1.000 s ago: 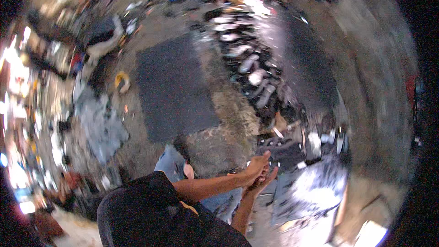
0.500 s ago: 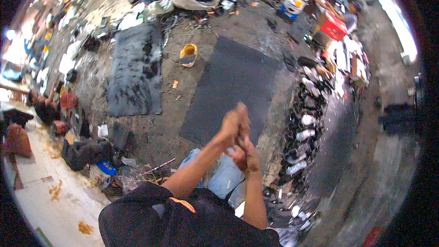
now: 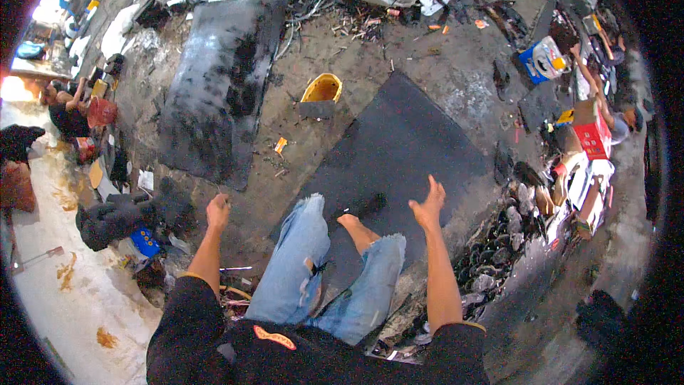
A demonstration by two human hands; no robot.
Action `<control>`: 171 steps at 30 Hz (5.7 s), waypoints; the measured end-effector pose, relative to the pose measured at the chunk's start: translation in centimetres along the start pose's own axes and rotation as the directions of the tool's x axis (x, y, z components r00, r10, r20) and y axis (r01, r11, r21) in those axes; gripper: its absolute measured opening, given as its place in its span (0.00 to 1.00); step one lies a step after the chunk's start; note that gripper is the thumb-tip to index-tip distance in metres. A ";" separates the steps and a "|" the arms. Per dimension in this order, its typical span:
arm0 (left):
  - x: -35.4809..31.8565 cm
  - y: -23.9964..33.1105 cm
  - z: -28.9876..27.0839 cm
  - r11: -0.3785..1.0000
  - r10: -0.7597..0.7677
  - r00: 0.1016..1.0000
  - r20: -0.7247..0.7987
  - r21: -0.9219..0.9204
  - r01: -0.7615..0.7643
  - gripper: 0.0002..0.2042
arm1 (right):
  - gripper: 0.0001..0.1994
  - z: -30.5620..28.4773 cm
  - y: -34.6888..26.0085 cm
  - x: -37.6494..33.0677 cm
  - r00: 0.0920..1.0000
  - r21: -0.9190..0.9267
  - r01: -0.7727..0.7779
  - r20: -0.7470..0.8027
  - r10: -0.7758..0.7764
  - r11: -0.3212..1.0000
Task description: The person applies a yellow adhesive to a large black rubber sheet using a brush and a bucket. They spread the glue evenly across the surface, then lift and fold the sheet before placing it back down.
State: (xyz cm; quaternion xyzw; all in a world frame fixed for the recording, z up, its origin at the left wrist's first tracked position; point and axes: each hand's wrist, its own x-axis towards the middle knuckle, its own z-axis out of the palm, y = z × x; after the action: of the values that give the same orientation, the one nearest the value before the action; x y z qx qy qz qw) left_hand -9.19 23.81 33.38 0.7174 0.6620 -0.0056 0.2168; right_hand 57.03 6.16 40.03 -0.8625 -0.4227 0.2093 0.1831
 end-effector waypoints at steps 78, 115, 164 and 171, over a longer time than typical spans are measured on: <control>30.8 37.5 24.1 -0.029 0.585 0.776 0.237 -0.950 0.312 0.26 | 0.29 27.7 33.4 -12.8 0.343 0.863 -0.373 -0.214 0.915 0.342; 11.1 78.2 30.5 0.218 0.976 0.088 0.200 -0.881 -0.419 0.39 | 0.21 16.6 32.7 -3.3 0.193 0.795 0.043 -0.600 0.776 0.605; 6.6 73.6 32.3 0.382 0.918 -0.057 0.393 -0.834 0.399 0.37 | 0.20 14.3 29.7 3.7 0.321 0.011 -0.028 -0.947 0.019 1.000; 18.3 67.2 29.5 0.145 0.868 0.371 0.329 -0.884 0.444 0.43 | 0.18 21.1 33.7 -3.5 0.658 -0.070 -0.406 -0.714 0.238 0.911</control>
State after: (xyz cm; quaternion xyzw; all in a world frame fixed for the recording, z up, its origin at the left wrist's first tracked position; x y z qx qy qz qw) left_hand 65.28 29.74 21.66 0.3814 0.1101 0.0751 0.9148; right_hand 66.25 -13.15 6.32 -0.9533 -0.1837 -0.1475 0.1889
